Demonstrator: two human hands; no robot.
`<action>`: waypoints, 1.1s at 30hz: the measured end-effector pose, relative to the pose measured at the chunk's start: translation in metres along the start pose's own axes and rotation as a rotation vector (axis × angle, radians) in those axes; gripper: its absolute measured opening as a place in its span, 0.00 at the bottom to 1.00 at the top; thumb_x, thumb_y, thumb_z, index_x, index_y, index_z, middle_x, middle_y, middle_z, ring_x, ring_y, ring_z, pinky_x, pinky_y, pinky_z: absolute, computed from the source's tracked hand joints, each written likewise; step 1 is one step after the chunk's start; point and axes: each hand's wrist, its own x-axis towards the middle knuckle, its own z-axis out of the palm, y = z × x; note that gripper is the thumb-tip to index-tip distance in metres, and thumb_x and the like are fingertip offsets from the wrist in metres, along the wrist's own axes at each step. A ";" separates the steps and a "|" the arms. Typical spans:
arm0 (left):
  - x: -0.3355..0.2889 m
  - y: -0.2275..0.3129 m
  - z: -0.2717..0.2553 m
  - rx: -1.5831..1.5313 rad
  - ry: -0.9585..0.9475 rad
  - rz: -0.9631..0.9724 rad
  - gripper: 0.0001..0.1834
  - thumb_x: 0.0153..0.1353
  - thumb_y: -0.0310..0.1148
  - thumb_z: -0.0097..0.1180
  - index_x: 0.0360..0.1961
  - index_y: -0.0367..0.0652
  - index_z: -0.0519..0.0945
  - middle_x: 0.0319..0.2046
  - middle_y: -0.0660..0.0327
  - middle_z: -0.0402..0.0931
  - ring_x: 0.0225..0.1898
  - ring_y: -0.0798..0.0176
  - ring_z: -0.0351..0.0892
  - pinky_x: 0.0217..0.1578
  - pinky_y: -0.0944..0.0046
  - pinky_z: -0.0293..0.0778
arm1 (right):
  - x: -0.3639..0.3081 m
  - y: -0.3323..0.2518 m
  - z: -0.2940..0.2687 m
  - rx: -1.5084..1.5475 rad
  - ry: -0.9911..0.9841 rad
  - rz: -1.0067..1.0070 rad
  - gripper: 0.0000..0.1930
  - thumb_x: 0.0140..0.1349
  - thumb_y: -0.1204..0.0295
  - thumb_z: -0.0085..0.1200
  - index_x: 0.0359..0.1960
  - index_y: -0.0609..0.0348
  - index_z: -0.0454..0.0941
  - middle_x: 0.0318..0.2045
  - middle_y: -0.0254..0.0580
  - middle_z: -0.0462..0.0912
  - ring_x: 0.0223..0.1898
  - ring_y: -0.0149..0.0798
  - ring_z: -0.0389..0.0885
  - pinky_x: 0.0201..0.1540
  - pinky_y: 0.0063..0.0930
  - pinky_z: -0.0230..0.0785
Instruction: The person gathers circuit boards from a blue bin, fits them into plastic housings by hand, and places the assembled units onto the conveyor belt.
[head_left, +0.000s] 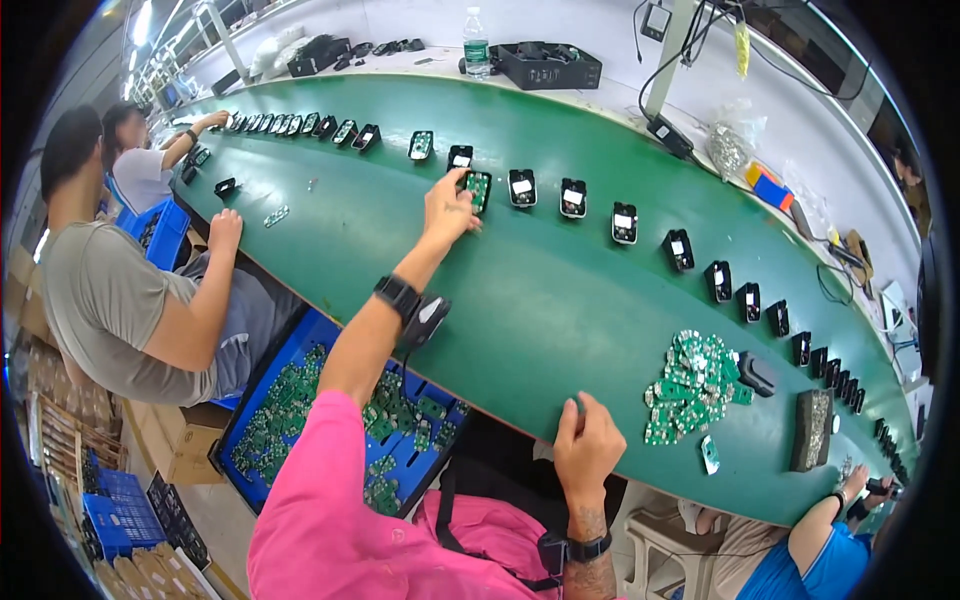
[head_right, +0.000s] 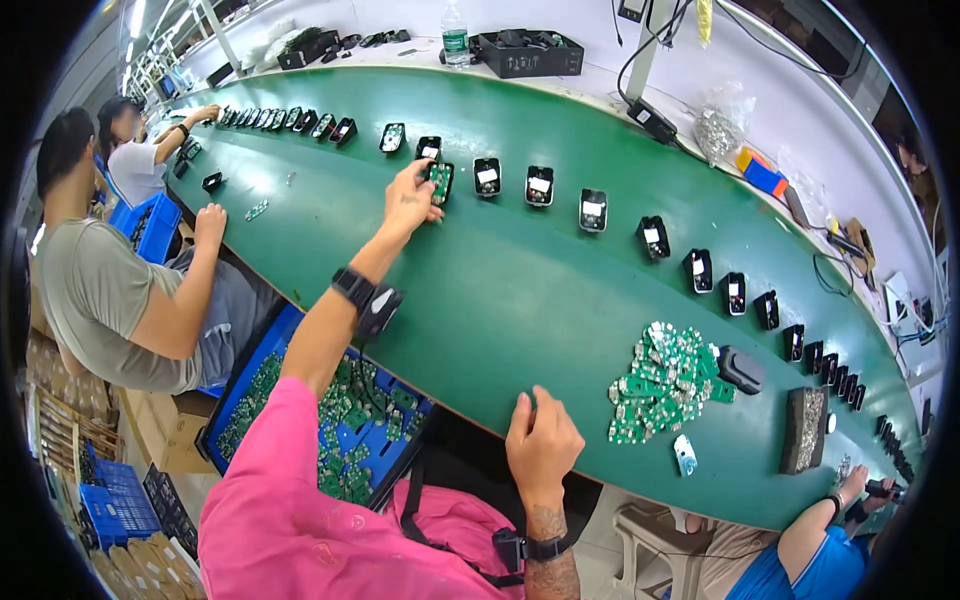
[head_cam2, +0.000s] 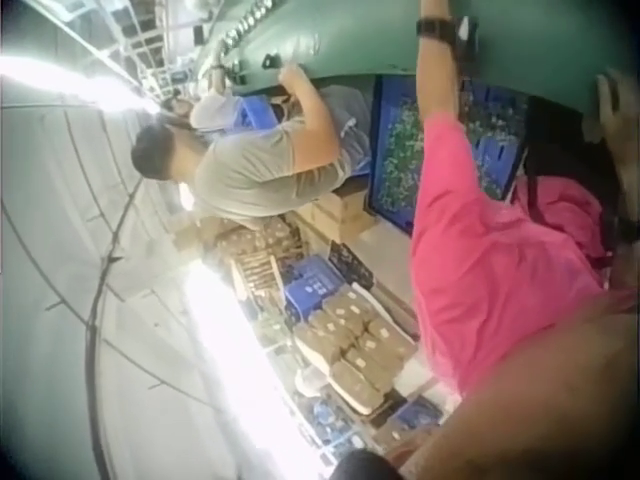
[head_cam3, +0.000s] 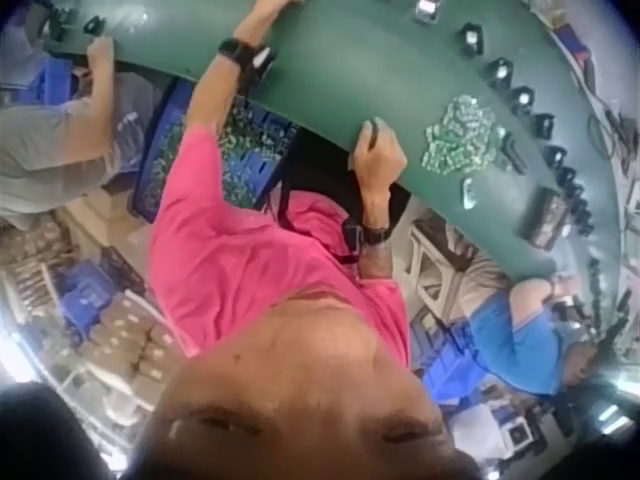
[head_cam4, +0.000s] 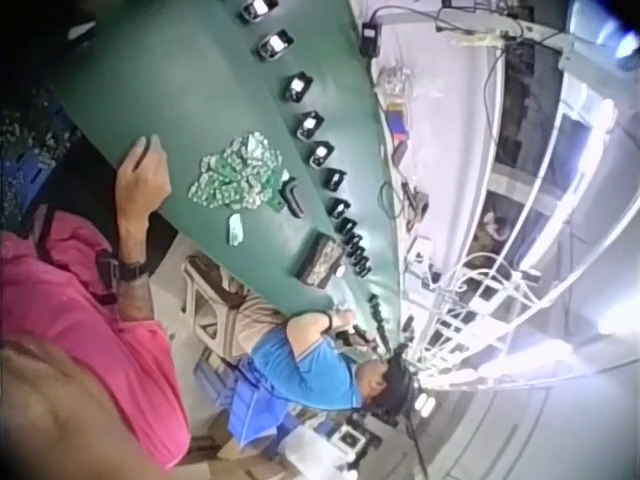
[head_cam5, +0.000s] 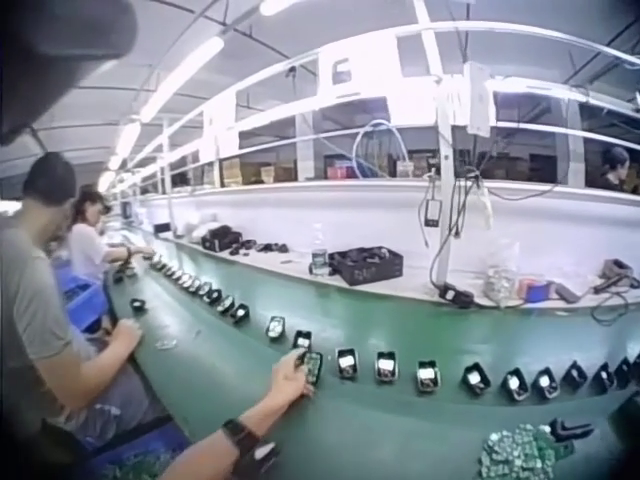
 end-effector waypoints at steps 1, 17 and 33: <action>0.019 -0.003 0.003 0.053 0.048 0.030 0.22 0.65 0.20 0.48 0.61 0.39 0.75 0.30 0.52 0.81 0.20 0.61 0.83 0.19 0.62 0.79 | 0.000 0.000 0.001 -0.028 -0.003 -0.030 0.09 0.63 0.73 0.60 0.41 0.64 0.82 0.23 0.45 0.80 0.19 0.43 0.78 0.25 0.37 0.69; 0.065 0.003 0.007 0.722 0.185 0.304 0.27 0.55 0.39 0.63 0.57 0.45 0.80 0.58 0.49 0.73 0.50 0.44 0.80 0.51 0.48 0.77 | 0.003 -0.001 0.000 -0.062 -0.023 -0.059 0.03 0.60 0.77 0.61 0.35 0.62 0.80 0.19 0.41 0.76 0.18 0.43 0.75 0.22 0.36 0.66; -0.011 0.006 -0.045 0.607 -0.060 0.589 0.36 0.48 0.35 0.73 0.60 0.36 0.76 0.53 0.48 0.80 0.41 0.57 0.82 0.42 0.59 0.76 | -0.025 0.048 -0.091 -0.118 0.312 0.197 0.05 0.59 0.77 0.62 0.36 0.62 0.81 0.26 0.40 0.79 0.22 0.37 0.74 0.25 0.30 0.66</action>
